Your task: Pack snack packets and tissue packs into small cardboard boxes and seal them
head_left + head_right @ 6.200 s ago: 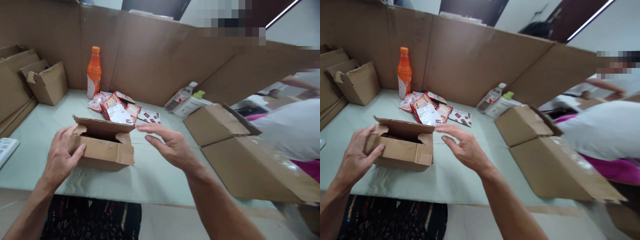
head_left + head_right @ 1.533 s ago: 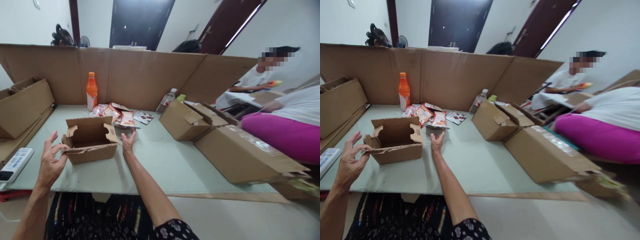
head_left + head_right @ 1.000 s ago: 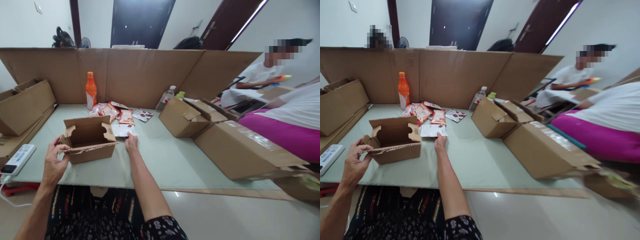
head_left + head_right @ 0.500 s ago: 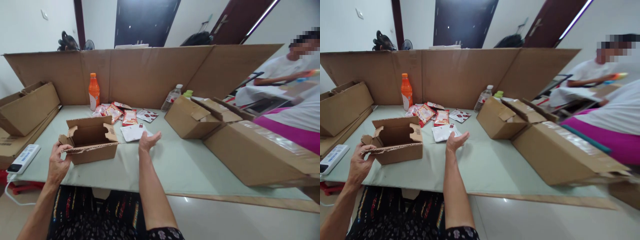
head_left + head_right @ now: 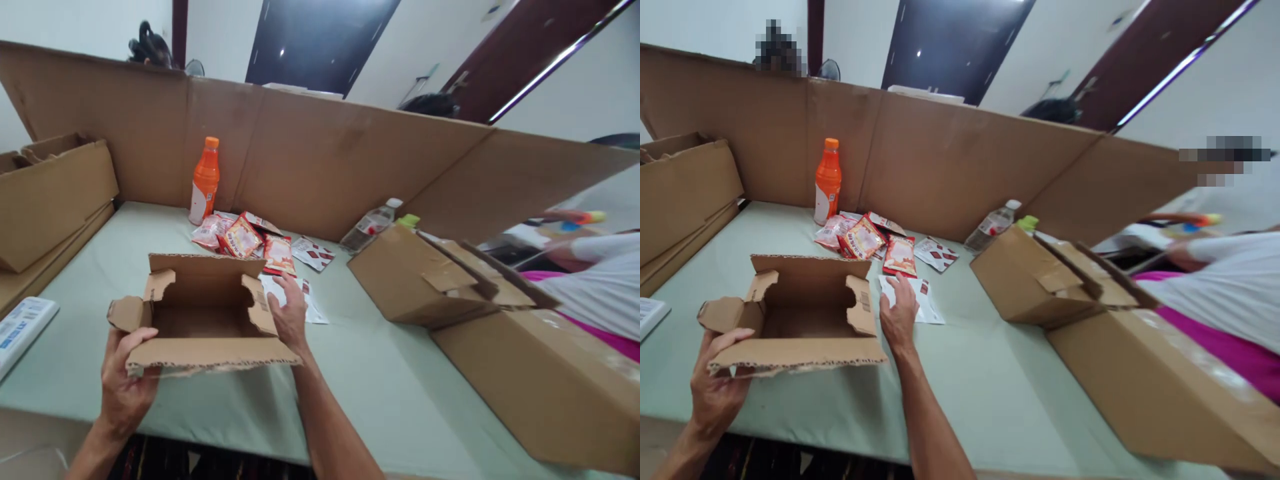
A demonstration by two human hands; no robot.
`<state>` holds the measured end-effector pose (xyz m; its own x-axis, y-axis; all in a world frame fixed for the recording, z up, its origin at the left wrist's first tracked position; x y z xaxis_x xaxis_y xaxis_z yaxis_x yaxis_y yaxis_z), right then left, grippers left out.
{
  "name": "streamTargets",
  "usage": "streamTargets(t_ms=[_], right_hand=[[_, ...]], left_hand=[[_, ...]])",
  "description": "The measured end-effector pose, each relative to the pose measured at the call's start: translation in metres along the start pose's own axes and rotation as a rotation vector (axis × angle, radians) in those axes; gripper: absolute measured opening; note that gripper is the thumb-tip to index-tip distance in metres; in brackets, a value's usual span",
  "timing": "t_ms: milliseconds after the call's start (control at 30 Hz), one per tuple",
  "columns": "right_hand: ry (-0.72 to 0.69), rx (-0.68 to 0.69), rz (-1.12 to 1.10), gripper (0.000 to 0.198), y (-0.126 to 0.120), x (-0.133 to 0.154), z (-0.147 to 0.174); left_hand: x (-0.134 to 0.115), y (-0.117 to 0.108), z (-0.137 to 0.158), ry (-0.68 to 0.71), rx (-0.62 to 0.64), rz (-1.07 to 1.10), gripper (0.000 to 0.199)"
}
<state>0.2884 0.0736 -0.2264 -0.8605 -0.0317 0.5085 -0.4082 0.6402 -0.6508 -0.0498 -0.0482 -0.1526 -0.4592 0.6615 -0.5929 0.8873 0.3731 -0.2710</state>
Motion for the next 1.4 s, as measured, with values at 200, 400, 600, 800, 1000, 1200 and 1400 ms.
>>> streamTargets(t_ms=[200,400,600,800,1000,1200,1400], right_hand=[[-0.400,0.264,0.282,0.057,0.034,0.033,-0.113],[-0.710,0.480,0.396,0.044,0.099,0.076,-0.192],[-0.763,0.530,0.465,0.014,0.083,0.067,-0.203],[-0.614,0.365,0.560,0.023,-0.027,0.046,-0.196],[-0.341,0.373,0.561,0.029,-0.137,0.009,-0.142],[-0.271,0.725,0.632,0.018,-0.134,-0.004,-0.051],[-0.149,0.981,0.514,0.040,-0.144,-0.018,-0.031]], left_hand=[[0.002,-0.003,0.014,0.012,0.052,-0.039,0.033],[0.007,-0.008,0.026,-0.070,0.079,-0.022,0.046],[0.008,-0.014,0.023,-0.052,0.124,-0.043,0.041],[0.011,-0.009,0.011,-0.040,0.080,-0.052,0.032],[0.007,-0.004,0.001,-0.101,-0.014,-0.057,0.022],[-0.002,0.019,-0.019,-0.042,0.074,-0.028,0.025],[-0.009,0.022,-0.030,-0.011,0.115,-0.077,0.024]])
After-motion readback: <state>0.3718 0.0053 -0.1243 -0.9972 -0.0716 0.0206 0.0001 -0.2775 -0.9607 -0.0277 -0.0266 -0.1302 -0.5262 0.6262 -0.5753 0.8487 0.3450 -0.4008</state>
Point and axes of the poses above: each hand's wrist, its own z-axis away from the middle knuckle, its own y-axis out of the palm, x = y × z, the point moved 3 cm from there along -z, towards the middle knuckle, and after that the axes turned 11 degrees about z, right-handed, at the moved point
